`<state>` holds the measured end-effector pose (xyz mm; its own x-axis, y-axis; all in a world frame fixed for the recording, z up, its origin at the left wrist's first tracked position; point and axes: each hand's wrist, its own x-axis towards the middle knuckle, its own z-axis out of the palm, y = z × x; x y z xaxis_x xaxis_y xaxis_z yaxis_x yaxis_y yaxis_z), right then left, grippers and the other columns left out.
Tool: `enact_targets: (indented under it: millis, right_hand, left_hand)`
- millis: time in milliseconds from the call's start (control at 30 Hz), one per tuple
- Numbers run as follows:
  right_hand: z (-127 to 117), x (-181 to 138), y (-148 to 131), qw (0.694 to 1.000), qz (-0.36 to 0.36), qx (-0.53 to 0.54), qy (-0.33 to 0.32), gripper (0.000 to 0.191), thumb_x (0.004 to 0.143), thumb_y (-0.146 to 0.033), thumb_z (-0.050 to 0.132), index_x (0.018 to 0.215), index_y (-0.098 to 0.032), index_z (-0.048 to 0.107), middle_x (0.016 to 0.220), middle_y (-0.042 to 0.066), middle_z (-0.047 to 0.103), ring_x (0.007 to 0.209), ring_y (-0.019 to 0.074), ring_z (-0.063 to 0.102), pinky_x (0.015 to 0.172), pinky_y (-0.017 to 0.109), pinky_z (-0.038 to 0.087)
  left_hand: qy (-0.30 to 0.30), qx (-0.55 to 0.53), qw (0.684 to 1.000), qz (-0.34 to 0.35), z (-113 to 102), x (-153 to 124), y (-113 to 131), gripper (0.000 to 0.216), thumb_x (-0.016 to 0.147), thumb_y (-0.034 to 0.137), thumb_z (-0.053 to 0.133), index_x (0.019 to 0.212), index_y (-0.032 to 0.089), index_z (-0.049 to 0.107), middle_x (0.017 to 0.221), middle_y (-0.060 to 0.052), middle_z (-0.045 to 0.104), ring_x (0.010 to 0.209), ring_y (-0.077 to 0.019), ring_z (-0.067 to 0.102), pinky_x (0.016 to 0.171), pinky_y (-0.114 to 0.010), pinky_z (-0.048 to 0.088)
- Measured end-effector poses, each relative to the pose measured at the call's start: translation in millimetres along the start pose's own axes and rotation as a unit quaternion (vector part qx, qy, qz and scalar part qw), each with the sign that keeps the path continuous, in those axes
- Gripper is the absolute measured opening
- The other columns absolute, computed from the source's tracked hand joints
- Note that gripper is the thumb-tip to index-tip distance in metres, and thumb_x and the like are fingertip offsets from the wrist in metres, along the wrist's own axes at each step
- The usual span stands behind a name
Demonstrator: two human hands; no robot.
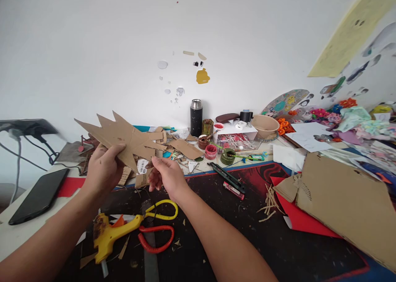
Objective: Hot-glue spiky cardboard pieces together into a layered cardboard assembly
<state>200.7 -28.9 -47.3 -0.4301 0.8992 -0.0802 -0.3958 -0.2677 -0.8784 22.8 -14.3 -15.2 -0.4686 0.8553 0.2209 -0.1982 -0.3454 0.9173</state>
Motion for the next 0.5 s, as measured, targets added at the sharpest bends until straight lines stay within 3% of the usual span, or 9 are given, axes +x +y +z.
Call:
enact_targets:
  millis: [500]
  right_hand:
    - [-1.8, 1.3, -0.8, 0.999, 0.019, 0.034, 0.008, 0.051, 0.071, -0.063, 0.094, 0.078, -0.022, 0.065, 0.056, -0.005, 0.065, 0.041, 0.0119, 0.058, 0.040, 0.024, 0.031]
  left_hand:
    - [-0.002, 0.028, 1.000, -0.008, -2.9, 0.9, -2.6, 0.027, 0.077, 0.030, 0.083, 0.101, 0.024, 0.071, 0.105, -0.006, 0.081, 0.106, -0.0286, 0.077, 0.088, -0.034, 0.065]
